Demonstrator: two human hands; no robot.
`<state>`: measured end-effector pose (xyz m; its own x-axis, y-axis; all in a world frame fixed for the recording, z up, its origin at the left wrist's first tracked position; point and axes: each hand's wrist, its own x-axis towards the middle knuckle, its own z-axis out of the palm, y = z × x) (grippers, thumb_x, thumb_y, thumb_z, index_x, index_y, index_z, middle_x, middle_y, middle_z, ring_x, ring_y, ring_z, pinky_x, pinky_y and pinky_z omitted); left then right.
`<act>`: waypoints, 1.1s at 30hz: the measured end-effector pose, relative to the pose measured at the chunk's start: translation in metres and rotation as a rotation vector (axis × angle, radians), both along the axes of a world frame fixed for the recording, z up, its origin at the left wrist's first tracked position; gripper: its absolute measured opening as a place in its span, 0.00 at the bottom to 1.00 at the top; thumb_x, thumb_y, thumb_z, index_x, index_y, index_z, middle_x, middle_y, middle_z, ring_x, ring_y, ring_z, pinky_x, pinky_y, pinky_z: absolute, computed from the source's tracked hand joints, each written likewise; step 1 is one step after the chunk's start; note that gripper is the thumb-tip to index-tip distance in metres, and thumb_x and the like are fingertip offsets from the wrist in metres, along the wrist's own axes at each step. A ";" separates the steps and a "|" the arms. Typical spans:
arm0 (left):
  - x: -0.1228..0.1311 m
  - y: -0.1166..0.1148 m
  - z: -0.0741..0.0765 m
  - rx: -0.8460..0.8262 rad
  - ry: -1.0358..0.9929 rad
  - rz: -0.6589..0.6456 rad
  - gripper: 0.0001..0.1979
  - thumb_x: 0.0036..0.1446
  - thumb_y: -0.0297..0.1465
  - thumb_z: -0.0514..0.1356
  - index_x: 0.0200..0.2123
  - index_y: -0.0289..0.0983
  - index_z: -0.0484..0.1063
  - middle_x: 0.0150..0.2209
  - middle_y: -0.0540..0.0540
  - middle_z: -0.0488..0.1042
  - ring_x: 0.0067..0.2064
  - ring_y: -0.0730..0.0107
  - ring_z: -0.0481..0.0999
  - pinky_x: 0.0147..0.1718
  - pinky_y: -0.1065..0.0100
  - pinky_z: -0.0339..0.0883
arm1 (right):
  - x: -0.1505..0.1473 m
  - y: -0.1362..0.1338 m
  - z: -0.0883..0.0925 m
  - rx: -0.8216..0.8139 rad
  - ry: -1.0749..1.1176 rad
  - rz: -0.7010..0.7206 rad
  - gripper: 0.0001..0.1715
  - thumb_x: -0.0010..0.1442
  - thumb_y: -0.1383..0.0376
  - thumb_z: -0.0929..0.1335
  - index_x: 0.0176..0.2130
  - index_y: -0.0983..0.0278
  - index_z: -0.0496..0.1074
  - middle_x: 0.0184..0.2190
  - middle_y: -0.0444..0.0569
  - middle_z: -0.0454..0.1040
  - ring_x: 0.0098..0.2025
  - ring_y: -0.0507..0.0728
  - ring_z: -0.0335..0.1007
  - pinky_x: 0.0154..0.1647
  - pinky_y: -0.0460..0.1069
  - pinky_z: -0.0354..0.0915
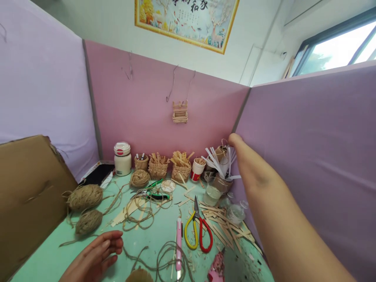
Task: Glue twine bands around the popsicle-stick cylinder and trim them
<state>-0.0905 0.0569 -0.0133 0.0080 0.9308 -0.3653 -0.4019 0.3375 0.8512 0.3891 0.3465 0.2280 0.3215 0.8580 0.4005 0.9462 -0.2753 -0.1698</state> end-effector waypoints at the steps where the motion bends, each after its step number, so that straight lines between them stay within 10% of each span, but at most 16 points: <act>1: 0.002 -0.002 0.004 0.002 -0.002 0.010 0.23 0.40 0.43 0.69 0.40 0.38 0.79 0.40 0.40 0.78 0.46 0.53 0.75 0.42 0.62 0.73 | 0.002 -0.004 0.004 0.017 0.007 -0.037 0.19 0.64 0.61 0.66 0.51 0.68 0.68 0.49 0.56 0.71 0.47 0.59 0.71 0.46 0.57 0.69; 5: 0.010 -0.009 0.021 -0.005 -0.001 0.052 0.22 0.38 0.41 0.70 0.38 0.37 0.79 0.38 0.40 0.79 0.44 0.53 0.75 0.39 0.63 0.74 | 0.008 -0.039 0.044 0.204 0.000 -0.144 0.20 0.68 0.62 0.59 0.50 0.76 0.69 0.46 0.69 0.72 0.49 0.65 0.70 0.43 0.55 0.64; 13: 0.020 -0.018 0.034 0.137 0.002 0.008 0.19 0.41 0.40 0.70 0.37 0.38 0.78 0.35 0.44 0.78 0.40 0.63 0.75 0.40 0.69 0.73 | -0.002 -0.153 0.109 0.897 0.012 0.004 0.14 0.68 0.62 0.60 0.42 0.70 0.68 0.32 0.55 0.74 0.34 0.53 0.67 0.39 0.50 0.57; 25: 0.029 -0.035 0.063 0.414 0.023 0.102 0.17 0.40 0.38 0.71 0.34 0.37 0.78 0.34 0.45 0.78 0.37 0.69 0.75 0.38 0.71 0.71 | -0.084 -0.278 0.048 0.976 1.025 0.638 0.15 0.66 0.64 0.61 0.26 0.61 0.61 0.14 0.36 0.62 0.11 0.46 0.53 0.12 0.42 0.48; 33: 0.037 -0.073 0.111 0.583 0.029 -0.377 0.22 0.54 0.44 0.62 0.45 0.34 0.77 0.48 0.37 0.76 0.51 0.56 0.74 0.53 0.59 0.65 | -0.149 -0.327 -0.013 0.537 1.365 0.818 0.20 0.56 0.52 0.71 0.26 0.62 0.62 0.16 0.36 0.66 0.14 0.44 0.60 0.11 0.38 0.53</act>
